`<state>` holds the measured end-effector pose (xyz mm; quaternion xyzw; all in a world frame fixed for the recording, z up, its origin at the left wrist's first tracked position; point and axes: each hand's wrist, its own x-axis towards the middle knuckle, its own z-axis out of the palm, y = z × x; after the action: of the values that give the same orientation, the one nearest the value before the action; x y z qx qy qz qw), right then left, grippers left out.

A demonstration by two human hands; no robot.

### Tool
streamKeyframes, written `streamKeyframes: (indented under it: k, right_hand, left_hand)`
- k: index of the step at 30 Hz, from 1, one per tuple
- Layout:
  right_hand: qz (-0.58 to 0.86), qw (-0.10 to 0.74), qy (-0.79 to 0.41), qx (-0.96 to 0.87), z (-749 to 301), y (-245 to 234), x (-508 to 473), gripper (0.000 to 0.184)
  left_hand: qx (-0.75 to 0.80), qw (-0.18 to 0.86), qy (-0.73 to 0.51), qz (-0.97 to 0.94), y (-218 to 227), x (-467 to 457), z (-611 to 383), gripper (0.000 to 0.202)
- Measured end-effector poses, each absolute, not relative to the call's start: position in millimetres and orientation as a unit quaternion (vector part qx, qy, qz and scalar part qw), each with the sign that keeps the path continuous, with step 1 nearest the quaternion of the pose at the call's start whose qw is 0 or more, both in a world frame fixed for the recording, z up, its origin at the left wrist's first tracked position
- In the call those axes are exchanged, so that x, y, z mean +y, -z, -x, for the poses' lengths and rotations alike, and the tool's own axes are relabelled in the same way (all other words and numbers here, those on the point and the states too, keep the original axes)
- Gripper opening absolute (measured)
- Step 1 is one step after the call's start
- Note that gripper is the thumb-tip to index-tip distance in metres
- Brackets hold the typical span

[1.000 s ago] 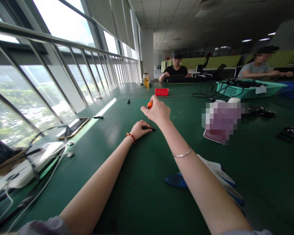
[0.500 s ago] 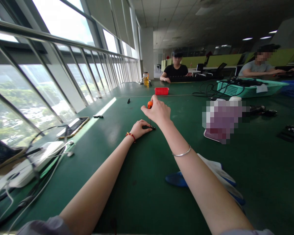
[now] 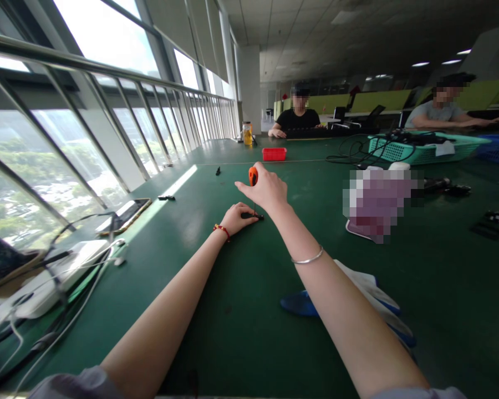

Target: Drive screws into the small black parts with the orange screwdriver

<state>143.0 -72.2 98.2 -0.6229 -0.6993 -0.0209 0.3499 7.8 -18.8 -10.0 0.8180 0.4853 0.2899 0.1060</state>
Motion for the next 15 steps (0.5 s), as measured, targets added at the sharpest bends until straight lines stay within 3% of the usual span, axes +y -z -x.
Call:
streamKeyframes:
  k: [6, 11, 15]
  right_hand:
    - [0.642, 0.352, 0.019, -0.681, -144.7, -97.9, -69.8, 0.019]
    - [0.632, 0.360, 0.003, -0.687, -146.3, -97.7, -69.2, 0.029]
    - [0.644, 0.366, 0.015, -0.672, -149.3, -98.8, -67.9, 0.023]
  left_hand:
    - [0.491, 0.106, -0.287, -0.815, 9.4, -19.2, -8.5, 0.021]
    - [0.490, 0.105, -0.288, -0.816, 9.3, -19.3, -8.3, 0.022]
    - [0.488, 0.103, -0.286, -0.818, 10.2, -18.8, -7.7, 0.021]
